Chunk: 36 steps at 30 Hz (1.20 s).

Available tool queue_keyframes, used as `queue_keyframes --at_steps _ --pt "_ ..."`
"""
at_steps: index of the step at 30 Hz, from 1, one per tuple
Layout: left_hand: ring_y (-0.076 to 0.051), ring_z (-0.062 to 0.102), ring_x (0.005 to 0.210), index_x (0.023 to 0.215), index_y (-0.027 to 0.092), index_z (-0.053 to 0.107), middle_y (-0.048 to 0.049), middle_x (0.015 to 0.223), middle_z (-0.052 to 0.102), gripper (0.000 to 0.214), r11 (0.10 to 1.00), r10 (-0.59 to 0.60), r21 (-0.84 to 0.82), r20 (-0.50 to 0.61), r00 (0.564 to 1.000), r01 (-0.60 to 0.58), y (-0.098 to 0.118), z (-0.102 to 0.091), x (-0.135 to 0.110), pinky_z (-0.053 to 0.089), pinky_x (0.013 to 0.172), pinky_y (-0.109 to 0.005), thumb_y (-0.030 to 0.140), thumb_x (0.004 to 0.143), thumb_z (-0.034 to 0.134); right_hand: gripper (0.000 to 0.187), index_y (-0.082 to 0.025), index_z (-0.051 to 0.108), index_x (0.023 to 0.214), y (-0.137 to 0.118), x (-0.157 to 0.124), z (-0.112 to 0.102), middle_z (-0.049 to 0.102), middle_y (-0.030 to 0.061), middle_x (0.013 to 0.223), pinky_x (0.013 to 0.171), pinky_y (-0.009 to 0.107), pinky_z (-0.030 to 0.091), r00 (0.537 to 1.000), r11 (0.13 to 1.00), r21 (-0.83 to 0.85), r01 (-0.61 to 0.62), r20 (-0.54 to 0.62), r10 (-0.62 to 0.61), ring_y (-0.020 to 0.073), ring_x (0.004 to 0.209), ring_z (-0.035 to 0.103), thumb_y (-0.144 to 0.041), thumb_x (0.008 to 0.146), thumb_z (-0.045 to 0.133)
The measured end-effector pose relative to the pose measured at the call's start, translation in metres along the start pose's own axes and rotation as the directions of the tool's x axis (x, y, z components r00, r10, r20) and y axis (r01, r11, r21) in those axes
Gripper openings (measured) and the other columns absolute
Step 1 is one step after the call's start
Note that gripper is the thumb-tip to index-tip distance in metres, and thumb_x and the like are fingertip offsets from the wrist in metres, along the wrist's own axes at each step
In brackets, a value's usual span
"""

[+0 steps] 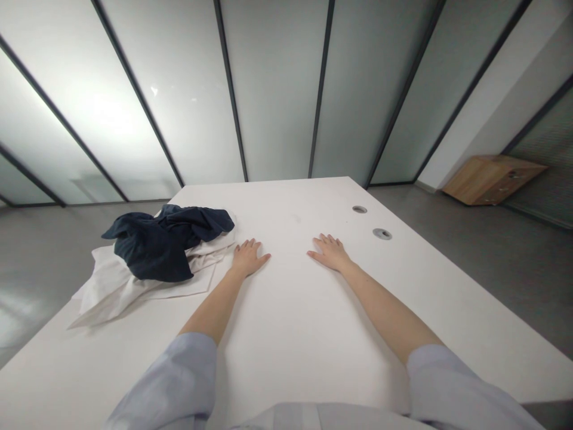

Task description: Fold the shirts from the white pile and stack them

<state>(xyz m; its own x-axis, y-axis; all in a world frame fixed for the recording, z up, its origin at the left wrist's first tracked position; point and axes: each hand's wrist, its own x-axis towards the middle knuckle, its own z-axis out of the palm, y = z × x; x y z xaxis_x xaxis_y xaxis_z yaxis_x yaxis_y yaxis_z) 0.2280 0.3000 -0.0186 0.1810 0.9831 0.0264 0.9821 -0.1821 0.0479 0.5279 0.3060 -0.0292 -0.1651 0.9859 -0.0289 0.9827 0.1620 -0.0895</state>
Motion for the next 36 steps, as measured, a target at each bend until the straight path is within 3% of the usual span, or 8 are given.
queue_keyframes --at_steps 7,12,17,21,25,29,33,36 --pt "-0.026 0.048 0.125 0.134 0.019 0.048 -0.0105 0.139 0.051 0.054 1.000 0.005 0.007 -0.055 0.998 -0.005 -0.001 -0.013 -0.002 0.037 0.103 -0.037 0.047 0.088 0.042 0.072 -0.021 0.043 0.142 0.000 0.000 -0.001 0.031 0.0135 0.154 0.110 0.052 0.020 1.000 1.000 -0.003 0.015 -0.018 -0.015 0.0360 0.139 0.026 -0.068 0.088 0.031" --pt "-0.029 0.021 0.143 0.145 0.022 0.034 -0.0096 0.154 0.030 0.066 0.993 -0.008 0.117 -0.212 0.977 0.034 -0.013 -0.035 0.001 0.018 0.115 -0.042 0.046 0.085 0.047 0.072 -0.023 0.043 0.142 -0.001 0.002 -0.001 0.030 0.0127 0.154 0.110 0.053 0.020 1.000 1.000 0.005 0.019 -0.010 -0.019 0.0360 0.140 0.025 -0.068 0.088 0.030" --pt "-0.036 0.005 0.145 0.149 0.020 0.026 -0.0141 0.159 0.015 0.081 0.951 -0.147 0.199 -0.378 0.914 0.235 -0.061 -0.079 0.016 0.006 0.114 -0.058 0.053 0.080 0.054 0.072 -0.021 0.043 0.142 -0.002 0.003 0.000 0.030 0.0133 0.154 0.109 0.053 0.021 1.000 1.000 -0.005 0.013 -0.010 -0.013 0.0369 0.140 0.025 -0.067 0.088 0.031" --pt "-0.044 0.018 0.141 0.149 0.017 0.022 -0.0229 0.155 0.018 0.095 0.872 -0.446 0.097 -0.249 0.860 0.480 -0.110 -0.105 0.025 0.026 0.104 -0.066 0.054 0.071 0.063 0.071 -0.022 0.043 0.142 -0.003 0.002 0.000 0.030 0.0132 0.154 0.109 0.053 0.021 1.000 1.000 0.000 0.015 -0.013 -0.015 0.0368 0.139 0.025 -0.067 0.088 0.032" --pt "-0.040 0.045 0.125 0.138 0.014 0.043 -0.0245 0.138 0.046 0.069 0.802 -0.597 -0.091 -0.124 0.792 0.590 -0.139 -0.110 0.023 0.043 0.095 -0.054 0.043 0.077 0.057 0.071 -0.023 0.045 0.141 -0.003 0.002 -0.001 0.031 0.0128 0.153 0.109 0.054 0.022 1.000 1.000 0.011 0.014 -0.016 -0.014 0.0371 0.140 0.025 -0.068 0.087 0.032" --pt "-0.034 0.053 0.116 0.119 0.011 0.061 -0.0204 0.124 0.058 0.043 0.802 -0.596 -0.251 -0.283 0.752 0.542 -0.142 -0.118 0.024 0.044 0.095 -0.045 0.027 0.082 0.044 0.071 -0.023 0.045 0.140 -0.003 0.003 0.001 0.031 0.0131 0.154 0.109 0.054 0.021 1.000 1.000 0.024 0.006 -0.019 -0.005 0.0374 0.140 0.024 -0.068 0.087 0.033" --pt "-0.028 0.056 0.109 0.107 0.011 0.065 -0.0161 0.110 0.063 0.038 0.859 -0.511 -0.321 -0.522 0.683 0.398 -0.120 -0.146 0.041 0.043 0.097 -0.040 0.020 0.080 0.040 0.068 -0.022 0.046 0.139 -0.004 0.004 0.006 0.033 0.0139 0.152 0.109 0.055 0.020 0.999 0.999 0.038 -0.007 -0.051 0.009 0.0377 0.139 0.025 -0.065 0.087 0.036" --pt "-0.025 0.057 0.104 0.097 0.014 0.067 -0.0107 0.102 0.064 0.032 0.934 -0.325 -0.327 -0.609 0.723 0.145 -0.078 -0.162 0.061 0.043 0.096 -0.037 0.020 0.077 0.042 0.062 -0.022 0.052 0.133 -0.002 0.007 0.013 0.039 0.0142 0.148 0.107 0.055 0.023 0.992 0.997 0.082 0.013 -0.126 -0.002 0.0373 0.136 0.030 -0.060 0.086 0.043"
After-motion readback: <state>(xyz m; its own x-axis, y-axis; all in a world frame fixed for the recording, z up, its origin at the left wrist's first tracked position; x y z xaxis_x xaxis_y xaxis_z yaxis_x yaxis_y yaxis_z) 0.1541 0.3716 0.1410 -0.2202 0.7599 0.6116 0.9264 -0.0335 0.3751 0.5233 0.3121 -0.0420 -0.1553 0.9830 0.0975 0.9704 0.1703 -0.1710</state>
